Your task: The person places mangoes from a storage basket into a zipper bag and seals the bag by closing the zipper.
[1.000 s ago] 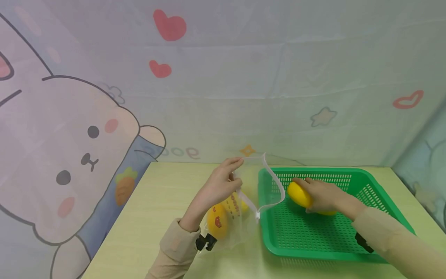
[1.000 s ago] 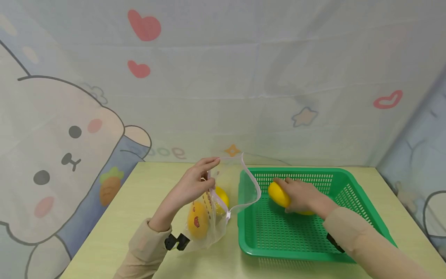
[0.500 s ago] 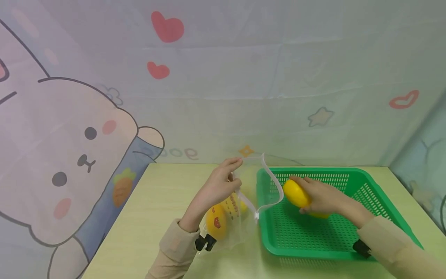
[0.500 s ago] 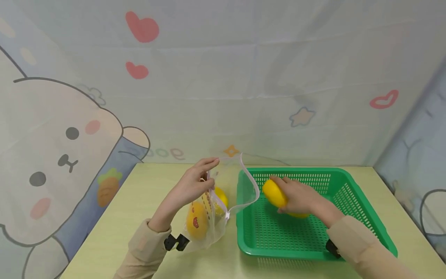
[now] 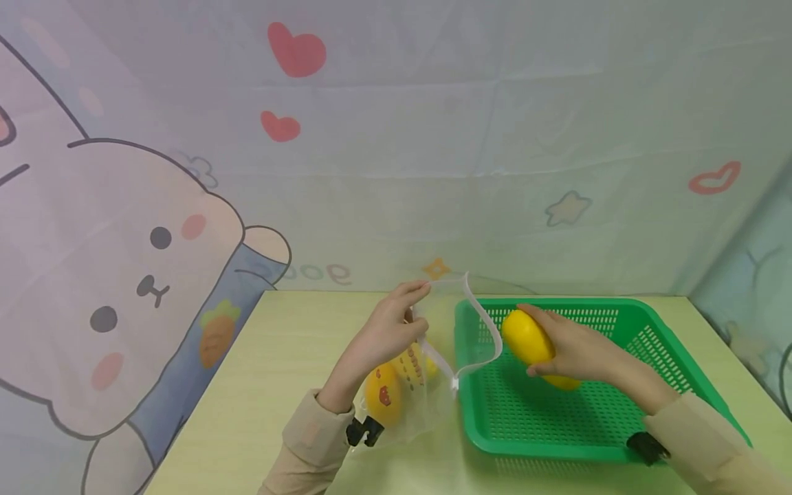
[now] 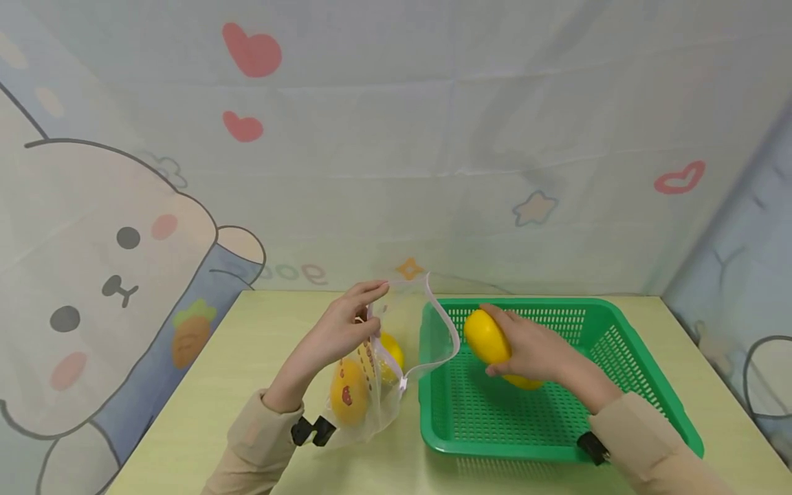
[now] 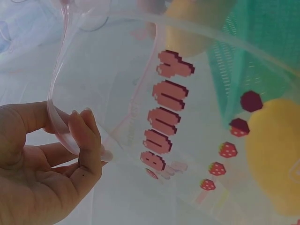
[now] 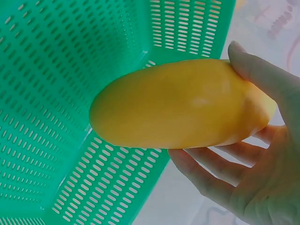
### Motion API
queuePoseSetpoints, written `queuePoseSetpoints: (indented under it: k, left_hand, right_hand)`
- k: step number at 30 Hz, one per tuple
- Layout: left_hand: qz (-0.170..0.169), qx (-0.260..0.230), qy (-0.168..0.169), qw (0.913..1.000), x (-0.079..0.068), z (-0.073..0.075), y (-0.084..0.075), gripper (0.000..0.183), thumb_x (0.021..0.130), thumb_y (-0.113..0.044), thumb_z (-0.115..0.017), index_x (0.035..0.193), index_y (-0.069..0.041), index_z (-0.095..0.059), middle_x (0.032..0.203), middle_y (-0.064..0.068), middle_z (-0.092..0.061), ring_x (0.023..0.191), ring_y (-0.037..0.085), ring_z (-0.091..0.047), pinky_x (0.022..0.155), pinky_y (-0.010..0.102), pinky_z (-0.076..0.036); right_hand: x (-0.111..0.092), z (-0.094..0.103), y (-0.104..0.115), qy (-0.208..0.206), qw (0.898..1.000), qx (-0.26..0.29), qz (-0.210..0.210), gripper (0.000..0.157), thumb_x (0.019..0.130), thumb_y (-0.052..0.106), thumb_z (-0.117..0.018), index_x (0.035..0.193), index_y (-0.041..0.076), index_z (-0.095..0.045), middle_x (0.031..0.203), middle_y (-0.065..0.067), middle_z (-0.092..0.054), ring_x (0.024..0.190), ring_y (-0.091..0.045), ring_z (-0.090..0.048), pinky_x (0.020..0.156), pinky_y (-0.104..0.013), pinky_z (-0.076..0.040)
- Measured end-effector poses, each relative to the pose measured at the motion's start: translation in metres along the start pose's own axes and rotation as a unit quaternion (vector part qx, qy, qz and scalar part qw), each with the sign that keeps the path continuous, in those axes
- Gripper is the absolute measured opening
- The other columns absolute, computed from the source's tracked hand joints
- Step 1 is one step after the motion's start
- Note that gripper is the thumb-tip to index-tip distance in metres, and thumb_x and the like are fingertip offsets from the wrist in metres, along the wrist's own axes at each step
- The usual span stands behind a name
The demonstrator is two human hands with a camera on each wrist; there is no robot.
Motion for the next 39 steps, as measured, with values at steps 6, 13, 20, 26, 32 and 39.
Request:
queuePoseSetpoints:
  k: [6,13,20,26,32,39]
  left_hand:
    - [0.000,-0.004,-0.002,1.0000,-0.001,0.001,0.000,0.059,0.090,-0.007,-0.051,0.147,-0.010,-0.038,0.154,0.003,-0.035,0.072,0.015,-0.045,0.054,0.020,-0.036]
    - [-0.003,-0.001,-0.003,1.0000,-0.001,0.001,-0.001,0.059,0.089,-0.007,-0.051,0.147,-0.009,-0.039,0.153,0.004,-0.035,0.072,0.015,-0.045,0.054,0.020,-0.036]
    - [-0.004,0.001,-0.004,1.0000,0.000,0.001,-0.001,0.059,0.089,-0.007,-0.051,0.147,-0.009,-0.039,0.153,0.004,-0.036,0.072,0.015,-0.045,0.054,0.021,-0.037]
    - [-0.005,0.003,-0.007,1.0000,-0.001,0.000,-0.003,0.059,0.089,-0.006,-0.051,0.146,-0.008,-0.039,0.153,0.004,-0.036,0.073,0.015,-0.045,0.054,0.021,-0.037]
    - [-0.004,0.002,-0.007,1.0000,-0.001,0.000,-0.002,0.059,0.088,-0.005,-0.051,0.146,-0.008,-0.040,0.153,0.004,-0.037,0.072,0.015,-0.045,0.054,0.021,-0.036]
    - [-0.006,0.004,-0.009,0.9999,-0.001,0.001,-0.001,0.059,0.089,-0.005,-0.051,0.146,-0.008,-0.040,0.153,0.005,-0.037,0.072,0.015,-0.045,0.054,0.021,-0.037]
  right_hand:
    - [-0.005,0.007,0.003,-0.019,0.999,0.024,-0.012,0.100,0.073,0.041,-0.081,0.150,0.009,-0.026,0.130,-0.025,-0.053,0.097,-0.031,-0.061,0.071,-0.045,-0.054]
    - [-0.008,0.014,0.003,-0.050,0.997,0.042,-0.031,0.107,0.073,0.045,-0.080,0.154,0.012,-0.018,0.134,-0.025,-0.050,0.096,-0.031,-0.062,0.070,-0.044,-0.054]
    - [-0.013,0.024,0.007,-0.090,0.993,0.058,-0.043,0.107,0.075,0.038,-0.081,0.154,0.012,-0.013,0.137,-0.028,-0.047,0.098,-0.039,-0.062,0.070,-0.048,-0.055]
    - [-0.018,0.030,0.010,-0.105,0.991,0.058,-0.054,0.104,0.076,0.040,-0.079,0.153,0.011,-0.016,0.136,-0.028,-0.047,0.098,-0.039,-0.061,0.070,-0.049,-0.055]
    - [-0.020,0.036,0.013,-0.109,0.990,0.059,-0.070,0.104,0.076,0.048,-0.077,0.153,0.013,-0.016,0.134,-0.026,-0.048,0.098,-0.039,-0.061,0.068,-0.048,-0.054]
    - [-0.020,0.045,0.022,-0.116,0.988,0.071,-0.072,0.106,0.077,0.051,-0.075,0.154,0.015,-0.013,0.134,-0.026,-0.049,0.098,-0.039,-0.061,0.067,-0.048,-0.054]
Point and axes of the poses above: each hand's wrist, its own x-axis towards the middle knuckle, its own z-axis out of the back of the hand, y = z × x, the point moved 10 cm from there along x, towards the middle knuckle
